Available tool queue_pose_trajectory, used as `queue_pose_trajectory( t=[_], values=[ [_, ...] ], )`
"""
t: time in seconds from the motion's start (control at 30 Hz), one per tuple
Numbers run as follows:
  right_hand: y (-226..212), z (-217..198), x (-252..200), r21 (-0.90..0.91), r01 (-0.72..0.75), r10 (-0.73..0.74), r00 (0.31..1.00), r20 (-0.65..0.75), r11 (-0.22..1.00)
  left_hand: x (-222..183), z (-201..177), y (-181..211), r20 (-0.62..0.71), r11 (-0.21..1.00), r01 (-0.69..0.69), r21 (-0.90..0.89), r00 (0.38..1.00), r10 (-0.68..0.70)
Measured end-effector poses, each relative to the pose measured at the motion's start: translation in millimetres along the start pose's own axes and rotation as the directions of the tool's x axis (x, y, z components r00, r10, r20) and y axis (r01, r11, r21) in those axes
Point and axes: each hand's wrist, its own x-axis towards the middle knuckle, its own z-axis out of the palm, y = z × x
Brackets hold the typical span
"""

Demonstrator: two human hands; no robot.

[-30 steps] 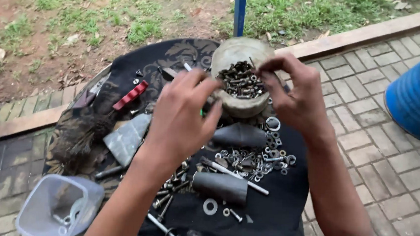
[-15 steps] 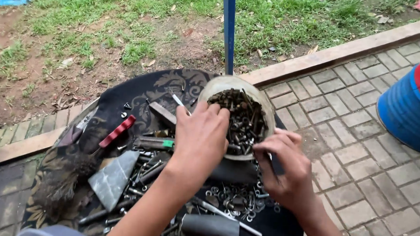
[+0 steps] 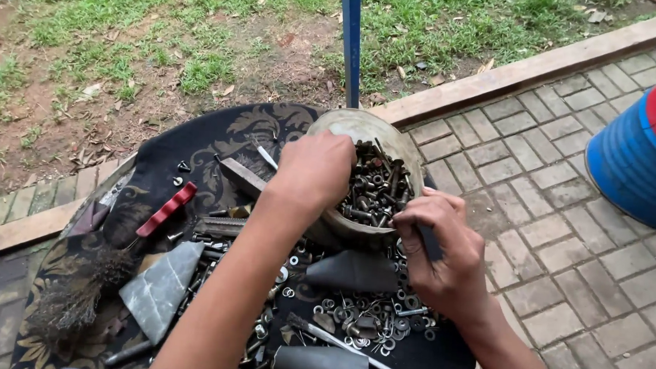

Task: The person is sorting and inspecting various small mechanical parts including bolts, nuts, and washers on a table.

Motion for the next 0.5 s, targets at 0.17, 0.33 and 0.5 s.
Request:
queue_pose_trajectory(
  t=[0.17, 0.33, 0.5],
  values=[
    [0, -1, 1, 0.010, -0.004, 0.004, 1.000, 0.004, 1.000, -12, -2, 8, -0.064, 0.988, -0.112, 0.104, 0.991, 0.119],
    [0, -1, -1, 0.011, -0.003, 0.003, 1.000, 0.011, 1.000, -24, -18, 22, -0.078, 0.934, -0.156, 0.322, 0.979, 0.190],
    [2, -2, 0, 0.033, 0.018, -0.018, 1.000, -0.004, 0.999, -23, -20, 16, 0.081, 0.990, -0.078, 0.116, 0.994, 0.069]
  ],
)
